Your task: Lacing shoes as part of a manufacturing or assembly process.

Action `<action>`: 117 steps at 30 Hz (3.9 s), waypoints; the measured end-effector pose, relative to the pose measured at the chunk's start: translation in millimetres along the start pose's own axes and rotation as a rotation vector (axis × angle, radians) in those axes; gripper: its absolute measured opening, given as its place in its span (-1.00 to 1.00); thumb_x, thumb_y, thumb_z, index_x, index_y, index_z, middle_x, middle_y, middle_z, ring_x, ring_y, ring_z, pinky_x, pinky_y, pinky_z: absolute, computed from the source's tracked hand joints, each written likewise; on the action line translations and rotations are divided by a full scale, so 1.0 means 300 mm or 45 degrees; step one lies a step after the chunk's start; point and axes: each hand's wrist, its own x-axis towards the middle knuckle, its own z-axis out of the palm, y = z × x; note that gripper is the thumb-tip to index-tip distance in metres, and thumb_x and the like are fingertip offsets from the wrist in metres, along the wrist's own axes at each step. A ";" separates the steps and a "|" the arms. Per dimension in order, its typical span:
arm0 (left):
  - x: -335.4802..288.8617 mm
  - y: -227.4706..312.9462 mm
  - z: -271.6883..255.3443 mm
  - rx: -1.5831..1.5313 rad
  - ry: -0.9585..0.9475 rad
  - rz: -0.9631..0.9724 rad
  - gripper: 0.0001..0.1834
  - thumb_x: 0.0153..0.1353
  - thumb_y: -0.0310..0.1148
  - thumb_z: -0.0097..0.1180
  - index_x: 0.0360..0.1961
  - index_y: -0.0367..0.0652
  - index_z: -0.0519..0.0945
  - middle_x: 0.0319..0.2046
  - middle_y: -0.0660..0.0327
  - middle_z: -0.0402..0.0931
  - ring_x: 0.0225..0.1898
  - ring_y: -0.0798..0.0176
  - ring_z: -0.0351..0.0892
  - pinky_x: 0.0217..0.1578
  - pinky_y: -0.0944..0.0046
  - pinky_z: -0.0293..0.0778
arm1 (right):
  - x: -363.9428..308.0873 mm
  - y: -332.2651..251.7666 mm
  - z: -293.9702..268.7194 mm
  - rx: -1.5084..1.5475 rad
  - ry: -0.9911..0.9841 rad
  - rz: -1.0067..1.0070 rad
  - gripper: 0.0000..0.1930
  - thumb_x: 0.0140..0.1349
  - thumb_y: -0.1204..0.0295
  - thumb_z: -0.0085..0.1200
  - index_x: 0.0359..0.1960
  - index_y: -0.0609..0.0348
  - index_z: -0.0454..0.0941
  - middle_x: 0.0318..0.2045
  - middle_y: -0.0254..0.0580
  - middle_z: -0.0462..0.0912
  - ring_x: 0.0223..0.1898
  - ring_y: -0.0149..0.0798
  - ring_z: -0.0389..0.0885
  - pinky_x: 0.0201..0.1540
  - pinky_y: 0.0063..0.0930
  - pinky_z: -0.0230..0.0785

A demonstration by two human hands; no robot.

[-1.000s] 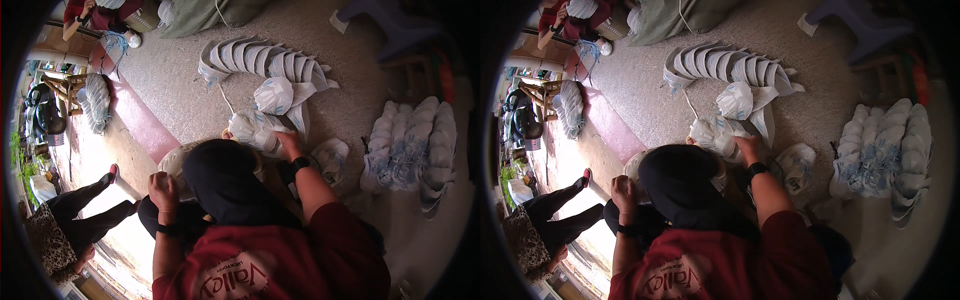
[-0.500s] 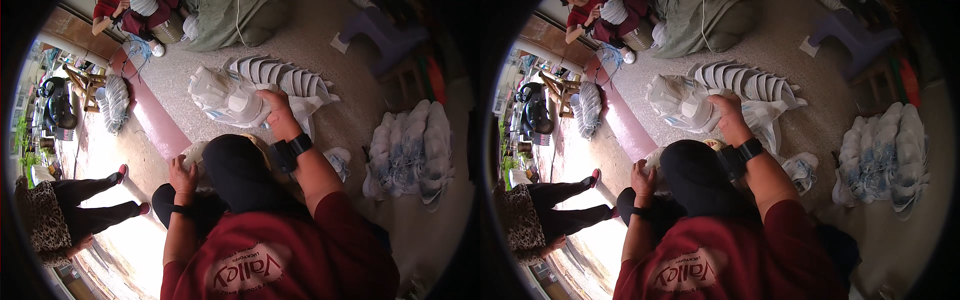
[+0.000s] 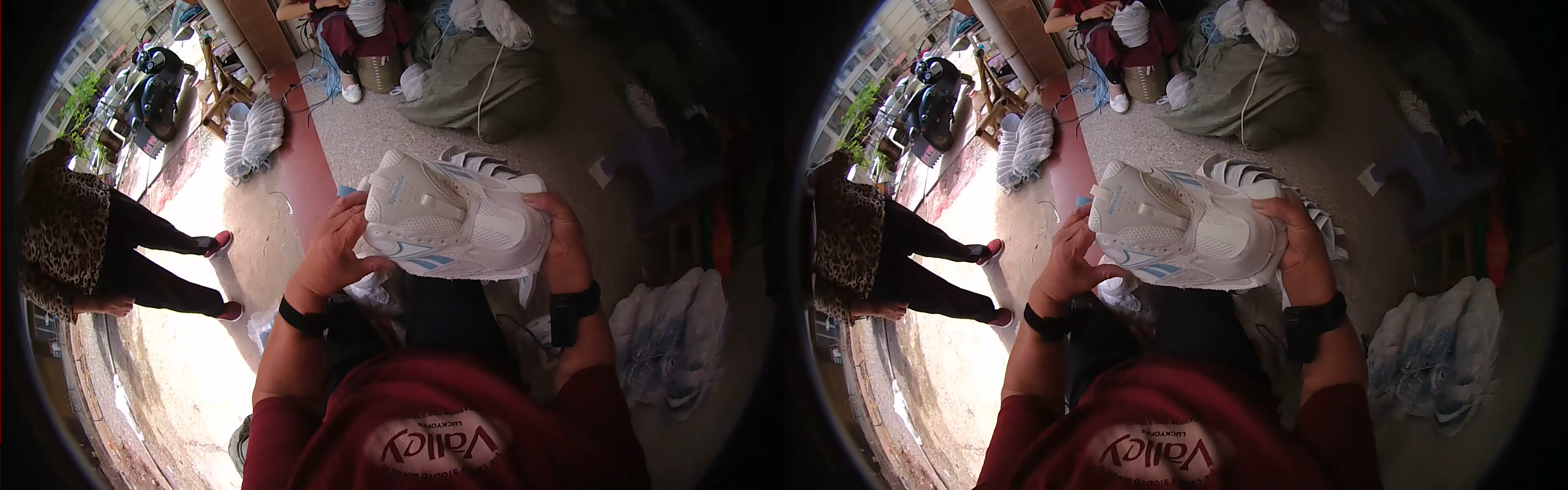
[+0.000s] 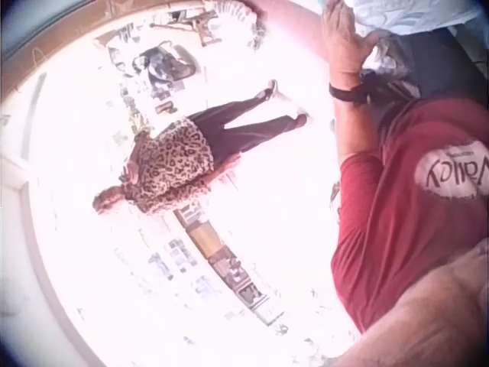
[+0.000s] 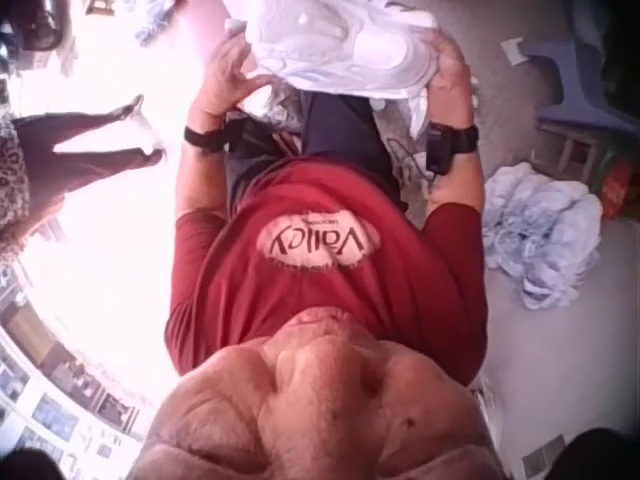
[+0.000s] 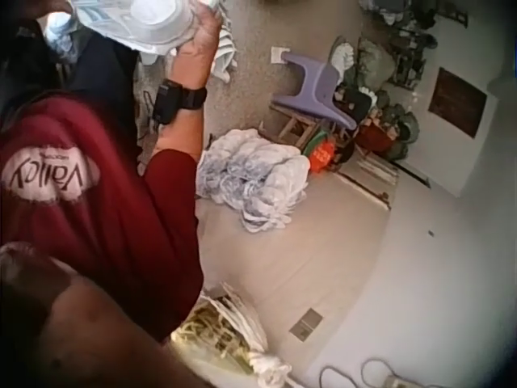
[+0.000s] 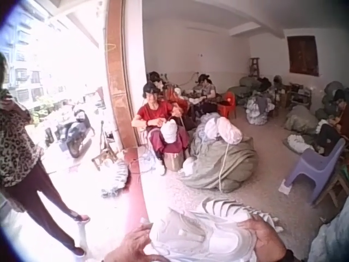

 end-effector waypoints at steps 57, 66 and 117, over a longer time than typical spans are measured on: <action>-0.167 0.194 0.040 -1.519 0.473 -0.935 -0.09 -0.29 -0.32 0.22 0.17 -0.30 0.15 0.04 0.04 0.32 0.02 0.04 0.38 0.05 0.09 0.33 | 0.001 0.251 0.151 -0.545 -0.548 -0.532 -0.53 0.27 0.08 -0.12 -0.07 0.30 0.44 -0.32 -0.18 0.55 -0.22 -0.33 0.49 -0.10 -0.50 0.28; -0.241 0.081 -0.175 -1.740 0.756 -0.478 -0.04 -0.19 -0.05 0.06 0.29 -0.11 0.03 0.26 0.05 0.06 0.25 0.01 0.07 0.25 -0.14 -0.05 | 0.062 0.431 -0.415 -0.347 0.765 -0.237 -0.88 -0.02 0.44 0.08 -0.52 0.17 0.39 -0.61 -0.38 0.43 -0.56 -0.48 0.38 -0.46 -0.60 0.24; -0.497 0.005 -0.060 -2.211 1.255 -0.898 -0.25 -0.14 -0.37 0.19 0.15 -0.23 0.23 0.10 0.08 0.31 0.14 0.01 0.26 0.23 -0.07 0.02 | -0.328 0.355 0.016 -2.164 -0.490 -0.972 -0.54 -0.18 0.23 0.28 -0.29 0.25 0.43 -0.30 -0.07 0.48 -0.26 0.02 0.38 -0.06 -0.14 0.15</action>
